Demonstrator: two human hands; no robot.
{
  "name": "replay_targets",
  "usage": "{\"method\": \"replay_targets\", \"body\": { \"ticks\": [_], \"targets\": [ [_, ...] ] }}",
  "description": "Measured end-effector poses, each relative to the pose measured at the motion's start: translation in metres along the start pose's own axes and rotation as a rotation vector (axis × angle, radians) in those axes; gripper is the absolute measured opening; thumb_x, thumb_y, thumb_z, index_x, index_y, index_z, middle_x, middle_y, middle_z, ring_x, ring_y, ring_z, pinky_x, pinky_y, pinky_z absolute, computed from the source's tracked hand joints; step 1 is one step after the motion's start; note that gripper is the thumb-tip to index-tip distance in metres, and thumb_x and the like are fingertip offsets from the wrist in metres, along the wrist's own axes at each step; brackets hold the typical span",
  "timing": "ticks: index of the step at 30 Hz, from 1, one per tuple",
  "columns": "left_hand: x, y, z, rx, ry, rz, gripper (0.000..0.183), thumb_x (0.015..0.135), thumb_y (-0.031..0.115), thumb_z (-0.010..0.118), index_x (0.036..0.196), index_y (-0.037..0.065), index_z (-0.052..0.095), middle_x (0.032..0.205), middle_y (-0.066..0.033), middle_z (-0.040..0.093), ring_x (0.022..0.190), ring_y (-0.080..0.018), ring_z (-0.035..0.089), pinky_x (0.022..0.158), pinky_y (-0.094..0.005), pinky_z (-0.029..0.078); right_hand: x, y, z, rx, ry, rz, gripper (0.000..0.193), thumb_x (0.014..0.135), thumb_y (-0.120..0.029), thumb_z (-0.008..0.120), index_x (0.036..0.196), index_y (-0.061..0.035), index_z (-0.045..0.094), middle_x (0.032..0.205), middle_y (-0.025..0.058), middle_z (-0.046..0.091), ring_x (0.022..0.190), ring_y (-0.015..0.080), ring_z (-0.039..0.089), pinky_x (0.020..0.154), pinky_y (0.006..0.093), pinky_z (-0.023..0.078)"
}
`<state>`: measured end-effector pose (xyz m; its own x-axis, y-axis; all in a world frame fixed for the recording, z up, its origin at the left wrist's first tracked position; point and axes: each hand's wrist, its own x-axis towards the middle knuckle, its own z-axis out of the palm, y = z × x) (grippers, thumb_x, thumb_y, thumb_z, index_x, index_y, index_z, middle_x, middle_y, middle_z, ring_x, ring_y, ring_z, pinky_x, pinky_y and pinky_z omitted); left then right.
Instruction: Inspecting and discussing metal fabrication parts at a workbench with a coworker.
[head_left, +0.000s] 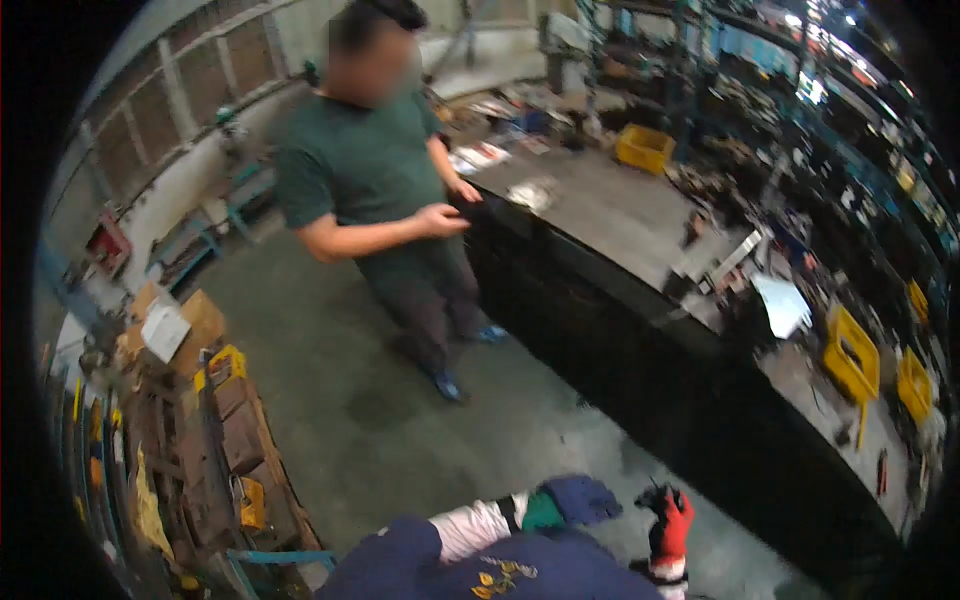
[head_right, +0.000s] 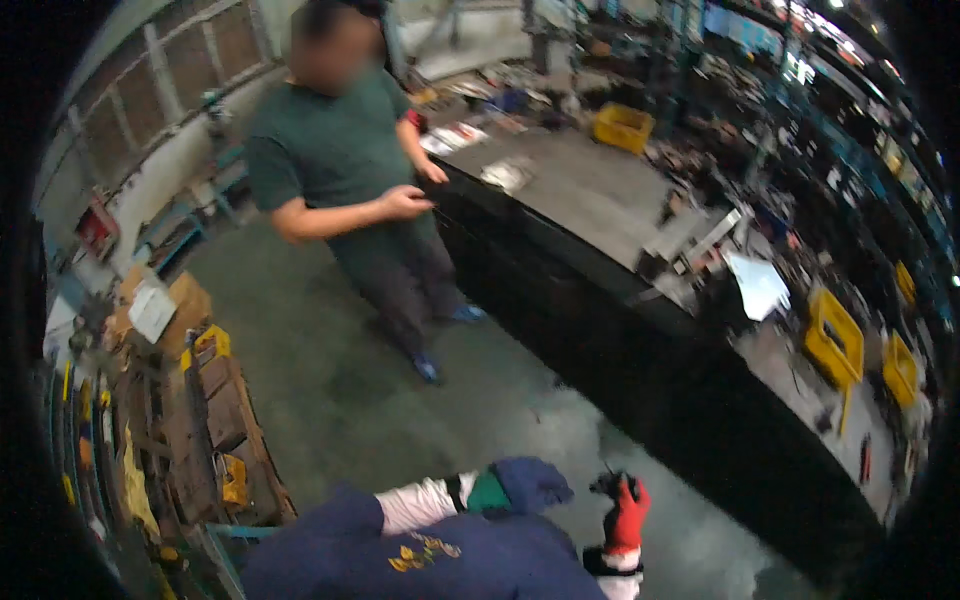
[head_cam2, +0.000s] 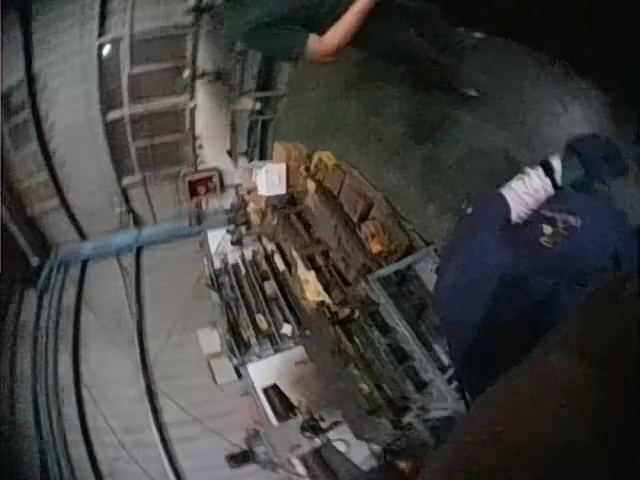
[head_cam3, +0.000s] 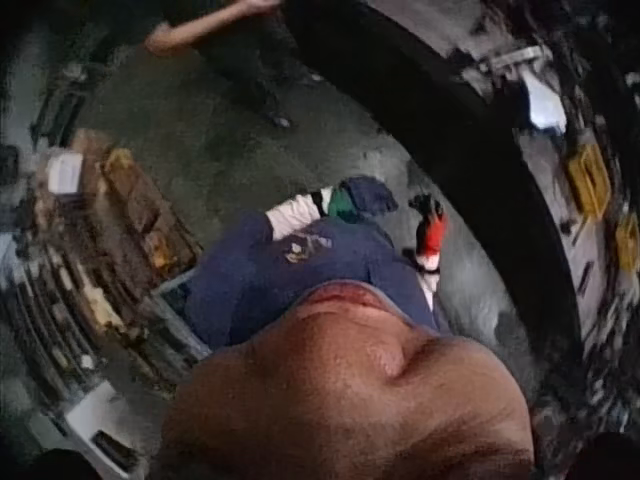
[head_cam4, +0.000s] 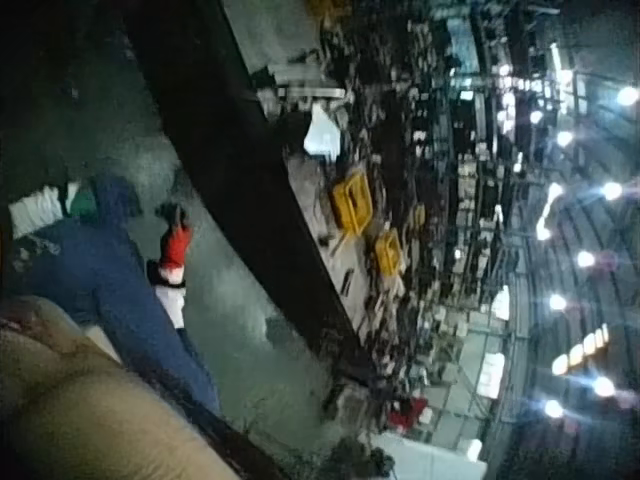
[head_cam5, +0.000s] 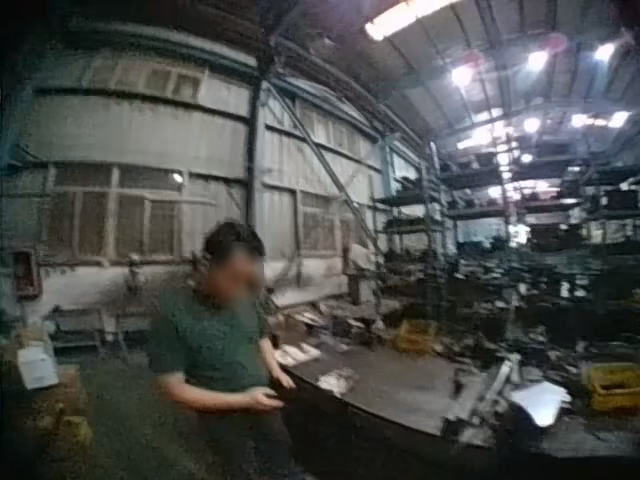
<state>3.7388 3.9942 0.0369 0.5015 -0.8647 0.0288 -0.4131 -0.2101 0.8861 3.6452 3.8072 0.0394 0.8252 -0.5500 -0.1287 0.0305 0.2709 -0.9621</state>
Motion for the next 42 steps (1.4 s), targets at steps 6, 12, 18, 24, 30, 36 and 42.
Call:
{"method": "replay_targets", "body": {
  "ticks": [6, 12, 18, 24, 30, 36, 42],
  "targets": [
    [-0.01, -0.001, 0.005, 0.124, 0.129, -0.132, 0.028, 0.083, 0.039, 0.058, 0.091, 0.014, 0.067, 0.081, -0.0099, 0.065, 0.077, -0.031, 0.061, 0.071, -0.0413, 0.049, 0.015, 0.047, -0.007, 0.119, 0.045, 0.084, 0.023, 0.086, -0.018, 0.058, 0.092, 0.0042, 0.056, 0.077, 0.0156, 0.062, 0.066, 0.0268, 0.063, 0.062, 0.0419, 0.054],
    [-0.065, -0.025, -0.021, 0.085, 0.159, -0.372, 0.034, 0.085, 0.042, 0.055, 0.093, 0.011, 0.066, 0.083, -0.0114, 0.064, 0.077, -0.0315, 0.06, 0.07, -0.0418, 0.047, 0.036, 0.067, 0.049, 0.161, -0.316, 0.263, 0.021, 0.088, -0.012, 0.053, 0.097, 0.0064, 0.055, 0.082, 0.0196, 0.063, 0.068, 0.0295, 0.064, 0.068, 0.0412, 0.054],
    [-0.074, -0.015, -0.041, 0.081, 0.242, -0.551, 0.031, 0.084, 0.035, 0.058, 0.101, 0.011, 0.066, 0.089, -0.0113, 0.064, 0.082, -0.0305, 0.06, 0.072, -0.0404, 0.047, 0.038, 0.068, 0.084, 0.151, -0.457, 0.226, 0.021, 0.089, -0.013, 0.053, 0.094, 0.0076, 0.056, 0.08, 0.019, 0.064, 0.068, 0.0278, 0.063, 0.068, 0.0401, 0.053],
    [-0.065, -0.018, -0.05, 0.063, 0.311, -0.421, 0.032, 0.085, 0.039, 0.058, 0.094, 0.01, 0.068, 0.086, -0.0112, 0.065, 0.079, -0.0307, 0.061, 0.07, -0.0416, 0.047, 0.045, 0.072, 0.075, 0.14, -0.434, 0.205, 0.021, 0.086, -0.013, 0.052, 0.091, 0.0069, 0.056, 0.081, 0.0197, 0.063, 0.068, 0.0304, 0.064, 0.068, 0.0431, 0.053],
    [-0.066, -0.025, -0.042, 0.08, 0.312, -0.359, 0.03, 0.086, 0.039, 0.056, 0.093, 0.011, 0.067, 0.084, -0.0088, 0.064, 0.071, -0.0264, 0.062, 0.069, -0.0395, 0.047, 0.038, 0.077, 0.065, 0.167, -0.38, 0.165, 0.022, 0.087, -0.013, 0.052, 0.094, 0.0076, 0.056, 0.081, 0.0212, 0.063, 0.065, 0.0306, 0.063, 0.064, 0.0434, 0.054],
    [-0.061, -0.02, -0.044, 0.034, 0.196, -0.36, 0.03, 0.085, 0.038, 0.057, 0.096, 0.012, 0.067, 0.085, -0.0097, 0.065, 0.07, -0.0269, 0.062, 0.069, -0.0394, 0.047, 0.027, 0.06, 0.066, 0.146, -0.334, 0.204, 0.021, 0.088, -0.013, 0.052, 0.092, 0.0072, 0.057, 0.077, 0.0185, 0.064, 0.064, 0.0287, 0.064, 0.065, 0.0417, 0.054],
    [-0.066, -0.032, -0.029, 0.15, 0.381, -0.242, 0.032, 0.084, 0.037, 0.061, 0.102, 0.011, 0.065, 0.082, -0.0095, 0.065, 0.069, -0.0291, 0.062, 0.065, -0.0385, 0.049, 0.021, 0.046, 0.072, 0.049, -0.422, 0.195, 0.024, 0.089, -0.016, 0.053, 0.088, 0.008, 0.057, 0.077, 0.0176, 0.065, 0.064, 0.0245, 0.063, 0.064, 0.0341, 0.05]
  ]
}}
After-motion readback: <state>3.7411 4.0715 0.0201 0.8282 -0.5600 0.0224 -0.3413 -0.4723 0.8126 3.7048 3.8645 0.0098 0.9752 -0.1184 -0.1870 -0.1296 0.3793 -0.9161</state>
